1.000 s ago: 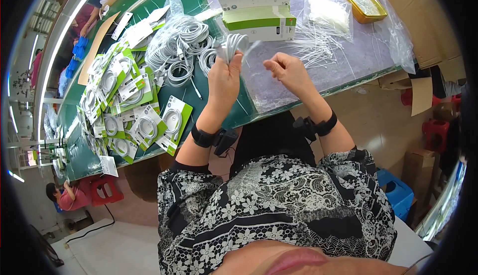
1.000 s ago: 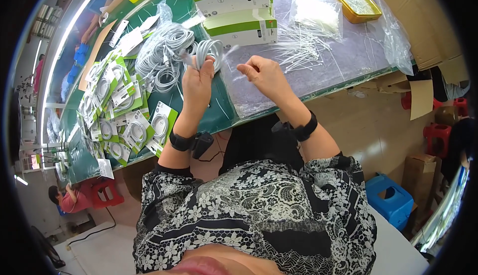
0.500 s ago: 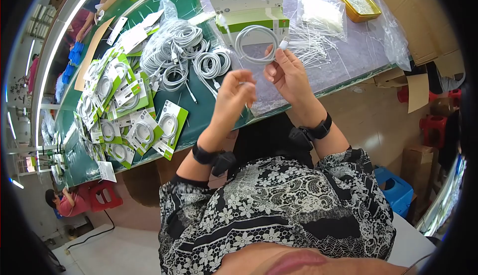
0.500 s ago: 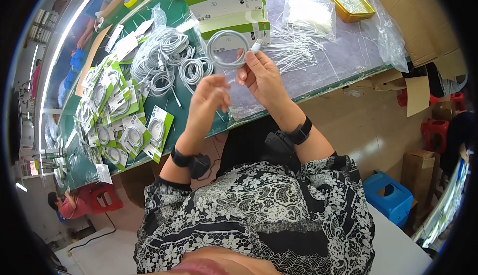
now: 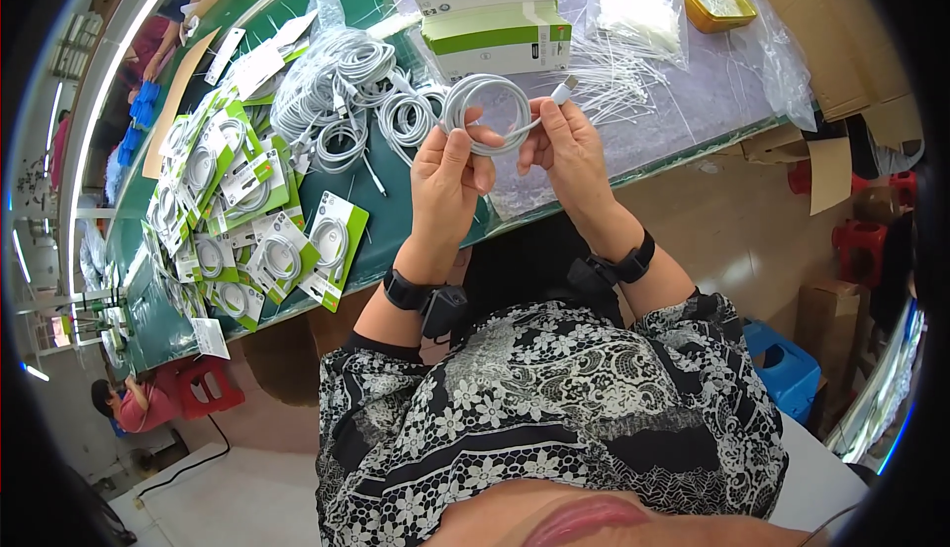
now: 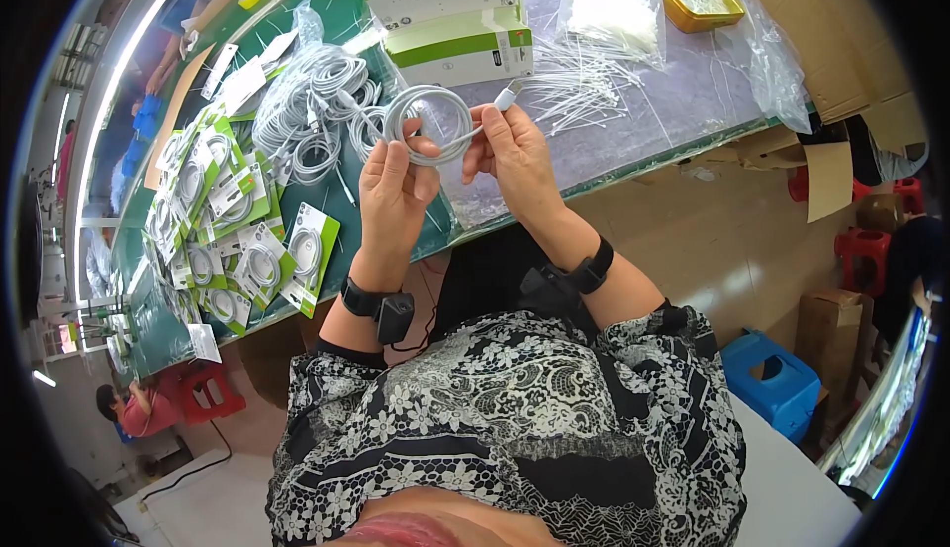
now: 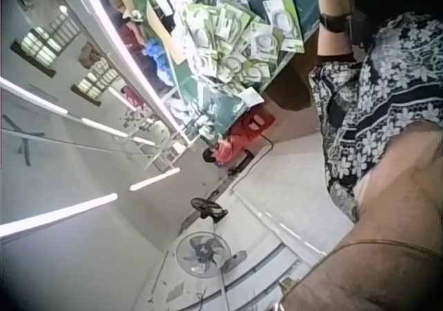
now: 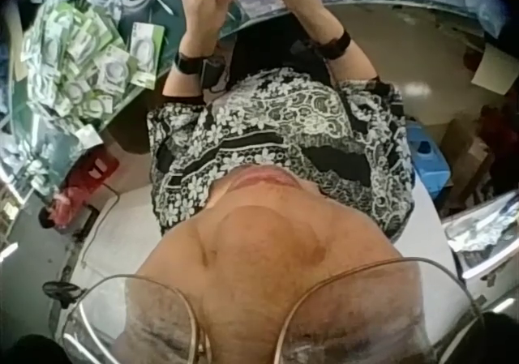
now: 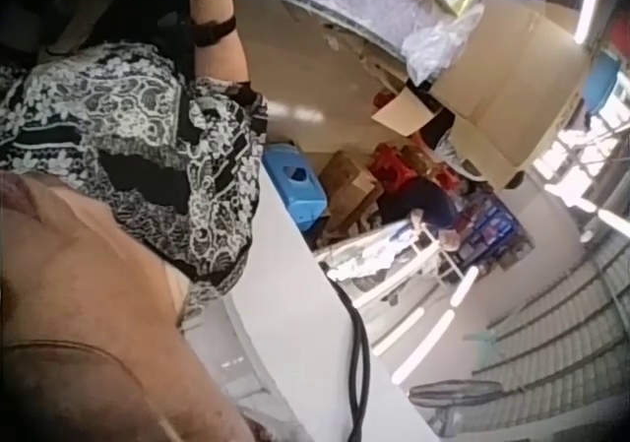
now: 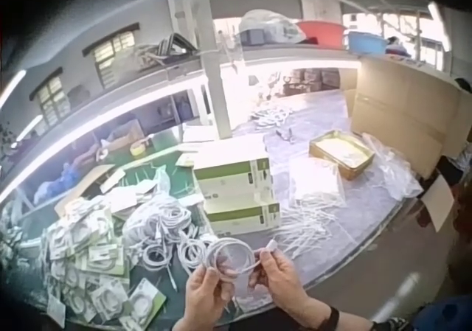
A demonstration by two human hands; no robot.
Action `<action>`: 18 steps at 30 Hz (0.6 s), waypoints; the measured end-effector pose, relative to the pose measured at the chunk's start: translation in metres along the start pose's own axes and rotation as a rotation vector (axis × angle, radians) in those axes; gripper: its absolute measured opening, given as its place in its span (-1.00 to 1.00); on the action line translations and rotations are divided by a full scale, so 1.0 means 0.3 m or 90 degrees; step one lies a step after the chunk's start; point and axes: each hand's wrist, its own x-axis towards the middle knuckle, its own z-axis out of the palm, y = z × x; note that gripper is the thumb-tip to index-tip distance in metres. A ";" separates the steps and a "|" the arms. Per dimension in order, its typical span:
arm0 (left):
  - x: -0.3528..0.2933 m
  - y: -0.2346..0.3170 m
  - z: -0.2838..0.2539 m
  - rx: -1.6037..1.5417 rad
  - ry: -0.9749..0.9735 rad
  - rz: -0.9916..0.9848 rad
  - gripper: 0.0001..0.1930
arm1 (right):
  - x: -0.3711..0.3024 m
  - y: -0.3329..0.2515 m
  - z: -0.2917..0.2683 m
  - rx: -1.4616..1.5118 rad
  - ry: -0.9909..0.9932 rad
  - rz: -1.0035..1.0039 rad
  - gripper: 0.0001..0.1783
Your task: The person picks up a coiled cable and a card, places the cable onto the card, and secures it by threading a plastic tie through the packaging. After pulling the tie tight, they set the packaged cable onto a stack of boxes.
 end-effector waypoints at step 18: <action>0.000 -0.092 -0.011 -0.190 0.031 0.048 -0.71 | -0.010 0.027 -0.008 0.178 -0.007 0.113 -0.86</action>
